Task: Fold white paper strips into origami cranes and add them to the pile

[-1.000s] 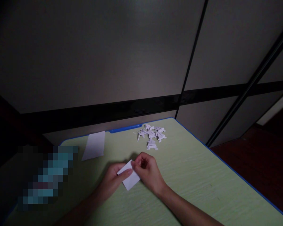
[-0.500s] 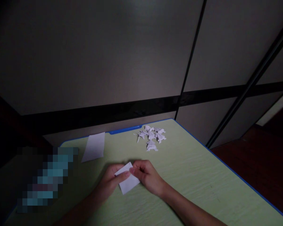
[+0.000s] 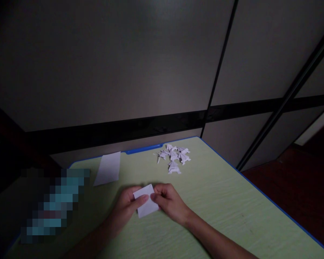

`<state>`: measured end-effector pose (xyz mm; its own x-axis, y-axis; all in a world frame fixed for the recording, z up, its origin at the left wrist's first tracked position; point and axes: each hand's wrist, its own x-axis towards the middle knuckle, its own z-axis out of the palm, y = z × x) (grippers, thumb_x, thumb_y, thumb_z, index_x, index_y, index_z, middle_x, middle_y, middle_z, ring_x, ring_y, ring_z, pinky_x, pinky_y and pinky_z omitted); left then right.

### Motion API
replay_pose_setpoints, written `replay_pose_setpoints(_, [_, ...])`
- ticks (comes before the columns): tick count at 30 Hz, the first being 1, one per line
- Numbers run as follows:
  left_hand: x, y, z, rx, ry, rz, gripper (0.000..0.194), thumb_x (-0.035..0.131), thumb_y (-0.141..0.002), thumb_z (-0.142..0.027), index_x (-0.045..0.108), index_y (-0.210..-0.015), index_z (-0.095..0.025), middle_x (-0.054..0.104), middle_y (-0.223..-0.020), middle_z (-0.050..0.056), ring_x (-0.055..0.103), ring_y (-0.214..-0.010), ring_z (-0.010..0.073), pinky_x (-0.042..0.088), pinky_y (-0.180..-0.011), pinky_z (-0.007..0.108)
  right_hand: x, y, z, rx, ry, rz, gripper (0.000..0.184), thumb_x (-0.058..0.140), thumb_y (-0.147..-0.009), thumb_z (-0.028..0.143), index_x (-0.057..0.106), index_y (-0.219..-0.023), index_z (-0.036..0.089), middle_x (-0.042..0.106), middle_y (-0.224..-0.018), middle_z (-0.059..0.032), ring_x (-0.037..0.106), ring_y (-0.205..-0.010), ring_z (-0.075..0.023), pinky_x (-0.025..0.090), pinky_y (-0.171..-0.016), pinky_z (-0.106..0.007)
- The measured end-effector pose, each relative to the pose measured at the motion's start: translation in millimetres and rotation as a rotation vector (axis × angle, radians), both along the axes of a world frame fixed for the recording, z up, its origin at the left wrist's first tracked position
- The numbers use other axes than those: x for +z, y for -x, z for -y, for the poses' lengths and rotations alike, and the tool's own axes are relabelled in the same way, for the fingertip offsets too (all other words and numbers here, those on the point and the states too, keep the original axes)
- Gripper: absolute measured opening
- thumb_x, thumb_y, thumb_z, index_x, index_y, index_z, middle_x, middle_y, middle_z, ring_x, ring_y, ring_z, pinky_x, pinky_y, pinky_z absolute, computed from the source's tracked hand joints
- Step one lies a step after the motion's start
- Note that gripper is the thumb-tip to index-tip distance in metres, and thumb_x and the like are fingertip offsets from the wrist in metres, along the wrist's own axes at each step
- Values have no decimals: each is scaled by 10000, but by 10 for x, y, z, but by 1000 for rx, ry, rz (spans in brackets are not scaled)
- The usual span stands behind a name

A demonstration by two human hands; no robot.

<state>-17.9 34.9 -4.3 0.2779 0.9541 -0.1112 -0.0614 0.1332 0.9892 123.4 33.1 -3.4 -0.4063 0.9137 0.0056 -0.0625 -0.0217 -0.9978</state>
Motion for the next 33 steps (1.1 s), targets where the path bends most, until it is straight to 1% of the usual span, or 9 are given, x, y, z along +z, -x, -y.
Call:
replay_pose_setpoints(4, [6,5,-10,17,5,-26,248,632,-521,-313,520,-585,-101,493,-464,-26,420,-430,79,304,-402,180,0,0,-4,-2,36,-10,300,499,-655,351,377,-467,152,321,-412,66,249,-378,-43,162,-368,-183])
replay_pose_setpoints(7, [-13,14,-27,-28,23,-32,242,629,-518,-303,518,-587,-99,491,-463,-31,424,-434,78,306,-404,178,10,7,-20,0,10,21,309,522,-631,373,377,-470,152,330,-422,64,266,-390,-46,177,-378,-182])
replay_pose_setpoints(10, [-25,11,-22,-55,28,-51,211,636,-509,-267,497,-532,-111,455,-432,-50,409,-424,70,297,-398,171,14,21,-25,-81,-27,63,329,542,-614,398,364,-478,157,309,-434,70,257,-403,-47,184,-383,-178])
replay_pose_setpoints(13, [-4,-9,-5,-43,60,-37,183,633,-517,-246,531,-572,-104,501,-465,-35,439,-448,81,319,-420,176,8,35,-24,-137,-35,61,324,531,-634,405,386,-493,151,313,-434,69,258,-406,-49,187,-381,-178])
replay_pose_setpoints(18, [14,-25,-33,21,54,60,215,632,-530,-262,591,-628,-76,588,-539,14,481,-482,102,345,-465,196,-13,40,-41,-212,-57,-18,298,545,-641,362,427,-481,140,380,-419,57,302,-402,-53,214,-400,-183])
replay_pose_setpoints(22, [-32,3,-89,162,42,116,208,653,-517,-265,579,-595,-87,568,-493,-3,475,-457,97,330,-441,189,-43,34,-45,-131,-57,20,275,569,-627,324,471,-461,129,433,-406,39,323,-380,-53,219,-393,-188])
replay_pose_setpoints(26, [-41,11,-102,143,63,199,248,653,-521,-258,593,-685,-82,612,-589,39,516,-516,123,379,-466,209,-43,47,-33,-147,-69,41,271,544,-662,322,536,-494,109,441,-418,32,331,-392,-54,232,-401,-191])
replay_pose_setpoints(30, [-10,-12,-76,144,37,177,214,646,-523,-266,592,-602,-74,564,-484,20,463,-437,94,371,-405,200,-7,76,-26,-176,-93,-22,242,559,-658,308,492,-514,125,437,-466,36,368,-442,-64,272,-432,-190])
replay_pose_setpoints(33, [3,-34,-58,135,21,138,216,651,-508,-276,588,-568,-79,515,-412,-12,421,-384,73,355,-375,191,6,79,-19,-252,-131,-111,168,586,-641,268,462,-637,154,434,-537,46,401,-493,-74,320,-469,-188])
